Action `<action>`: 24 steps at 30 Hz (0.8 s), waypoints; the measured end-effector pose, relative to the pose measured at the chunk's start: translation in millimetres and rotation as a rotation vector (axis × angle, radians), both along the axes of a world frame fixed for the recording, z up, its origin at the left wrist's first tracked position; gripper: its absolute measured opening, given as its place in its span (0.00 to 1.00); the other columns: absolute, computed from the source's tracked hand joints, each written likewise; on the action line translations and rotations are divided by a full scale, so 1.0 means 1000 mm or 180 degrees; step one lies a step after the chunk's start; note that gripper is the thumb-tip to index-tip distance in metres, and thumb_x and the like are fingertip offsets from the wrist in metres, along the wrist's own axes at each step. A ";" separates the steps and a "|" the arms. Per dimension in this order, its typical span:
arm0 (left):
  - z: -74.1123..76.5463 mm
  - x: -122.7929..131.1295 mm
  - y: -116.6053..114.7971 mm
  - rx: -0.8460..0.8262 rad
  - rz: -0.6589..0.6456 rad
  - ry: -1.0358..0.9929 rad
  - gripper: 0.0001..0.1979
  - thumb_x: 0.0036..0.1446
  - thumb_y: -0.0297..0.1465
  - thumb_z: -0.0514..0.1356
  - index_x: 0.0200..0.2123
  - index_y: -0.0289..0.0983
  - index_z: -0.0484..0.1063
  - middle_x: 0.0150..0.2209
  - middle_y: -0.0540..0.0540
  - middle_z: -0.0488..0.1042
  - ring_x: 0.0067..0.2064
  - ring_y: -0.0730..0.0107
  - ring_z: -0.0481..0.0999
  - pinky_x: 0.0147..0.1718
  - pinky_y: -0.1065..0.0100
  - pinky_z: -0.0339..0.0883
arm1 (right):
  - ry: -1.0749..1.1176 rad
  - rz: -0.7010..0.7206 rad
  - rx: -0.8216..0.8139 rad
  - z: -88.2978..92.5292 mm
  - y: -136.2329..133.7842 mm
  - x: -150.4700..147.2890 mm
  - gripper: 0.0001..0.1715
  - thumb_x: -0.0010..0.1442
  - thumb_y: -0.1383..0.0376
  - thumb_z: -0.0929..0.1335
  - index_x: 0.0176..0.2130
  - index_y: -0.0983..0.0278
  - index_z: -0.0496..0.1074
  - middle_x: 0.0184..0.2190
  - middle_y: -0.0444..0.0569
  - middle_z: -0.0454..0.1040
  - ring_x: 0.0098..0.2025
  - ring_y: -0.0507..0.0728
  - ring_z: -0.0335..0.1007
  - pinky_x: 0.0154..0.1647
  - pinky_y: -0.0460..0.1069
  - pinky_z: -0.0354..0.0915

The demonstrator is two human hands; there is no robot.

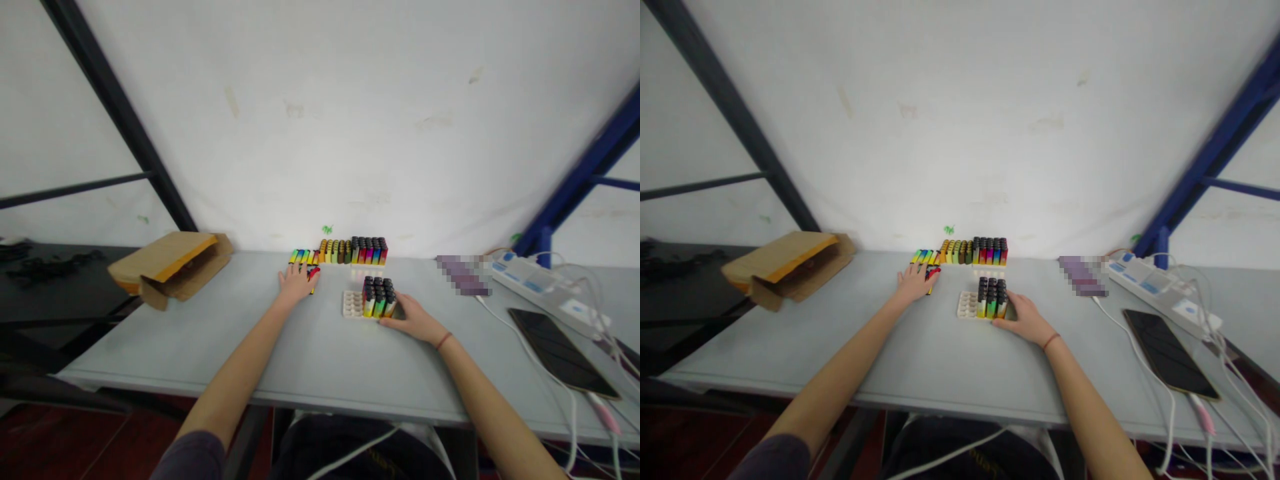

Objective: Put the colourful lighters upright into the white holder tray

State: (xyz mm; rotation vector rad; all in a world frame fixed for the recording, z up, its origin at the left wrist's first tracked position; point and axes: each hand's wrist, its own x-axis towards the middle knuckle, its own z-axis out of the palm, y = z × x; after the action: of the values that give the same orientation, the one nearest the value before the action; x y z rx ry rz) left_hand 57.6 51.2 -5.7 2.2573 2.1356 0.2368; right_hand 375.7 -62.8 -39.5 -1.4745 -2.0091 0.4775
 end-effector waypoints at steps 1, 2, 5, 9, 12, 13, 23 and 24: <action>-0.001 -0.002 0.001 -0.0045 -0.0093 -0.0001 0.35 0.66 0.52 0.41 0.69 0.39 0.56 0.71 0.35 0.51 0.71 0.45 0.51 0.64 0.38 0.47 | -0.0005 -0.0002 0.0004 0.000 0.000 0.000 0.47 0.51 0.44 0.73 0.61 0.66 0.66 0.56 0.62 0.74 0.56 0.71 0.71 0.60 0.66 0.64; -0.002 -0.004 0.003 -0.0092 -0.0188 -0.0001 0.36 0.66 0.53 0.42 0.69 0.40 0.55 0.72 0.35 0.50 0.72 0.44 0.49 0.64 0.37 0.46 | -0.0017 -0.0007 -0.0002 0.000 0.000 0.000 0.47 0.51 0.45 0.73 0.61 0.66 0.66 0.55 0.62 0.74 0.56 0.71 0.71 0.60 0.66 0.64; -0.004 -0.007 0.007 -0.0155 -0.0452 -0.0019 0.37 0.65 0.54 0.43 0.70 0.41 0.54 0.72 0.35 0.50 0.72 0.44 0.48 0.64 0.36 0.45 | -0.0059 -0.0035 -0.0021 0.000 0.000 0.000 0.47 0.51 0.44 0.73 0.60 0.68 0.67 0.55 0.63 0.75 0.56 0.72 0.70 0.59 0.65 0.64; -0.006 -0.016 0.014 0.0164 -0.1072 -0.0149 0.34 0.67 0.51 0.44 0.69 0.40 0.56 0.70 0.36 0.55 0.71 0.48 0.52 0.65 0.42 0.48 | -0.0069 -0.0024 -0.0004 0.000 -0.001 0.000 0.46 0.51 0.44 0.73 0.60 0.67 0.67 0.55 0.62 0.75 0.56 0.72 0.70 0.60 0.65 0.64; -0.006 -0.029 0.013 0.0206 -0.1770 -0.0110 0.31 0.67 0.50 0.45 0.67 0.41 0.62 0.69 0.40 0.59 0.70 0.53 0.56 0.66 0.48 0.50 | -0.0049 0.0016 0.0016 0.000 -0.001 0.000 0.47 0.51 0.44 0.73 0.61 0.67 0.66 0.57 0.62 0.73 0.57 0.71 0.70 0.60 0.66 0.63; -0.007 -0.033 0.010 0.0155 -0.1917 -0.0035 0.31 0.67 0.51 0.46 0.66 0.42 0.62 0.69 0.41 0.59 0.70 0.53 0.56 0.66 0.47 0.49 | -0.0045 0.0022 0.0018 0.000 -0.001 -0.001 0.48 0.51 0.44 0.73 0.62 0.67 0.65 0.57 0.63 0.73 0.57 0.71 0.70 0.61 0.66 0.63; -0.006 -0.038 -0.017 0.0259 -0.1565 0.0274 0.25 0.67 0.47 0.48 0.65 0.56 0.61 0.70 0.47 0.57 0.69 0.52 0.57 0.63 0.42 0.51 | -0.0025 -0.0011 0.0033 -0.001 0.000 -0.001 0.47 0.51 0.44 0.73 0.61 0.66 0.66 0.56 0.62 0.74 0.56 0.71 0.70 0.60 0.65 0.63; -0.005 -0.038 -0.017 0.0254 -0.1596 0.0270 0.24 0.68 0.45 0.48 0.65 0.57 0.62 0.70 0.48 0.57 0.69 0.53 0.57 0.63 0.42 0.51 | -0.0026 0.0001 0.0043 -0.001 -0.001 -0.001 0.46 0.51 0.44 0.73 0.60 0.66 0.66 0.55 0.61 0.74 0.56 0.71 0.70 0.59 0.65 0.64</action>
State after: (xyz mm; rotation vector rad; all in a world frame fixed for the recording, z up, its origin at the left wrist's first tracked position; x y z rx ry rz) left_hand 19.9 33.8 -11.0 2.7926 1.5357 0.2141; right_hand 375.1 -63.3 -40.3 -1.4703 -2.0149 0.4578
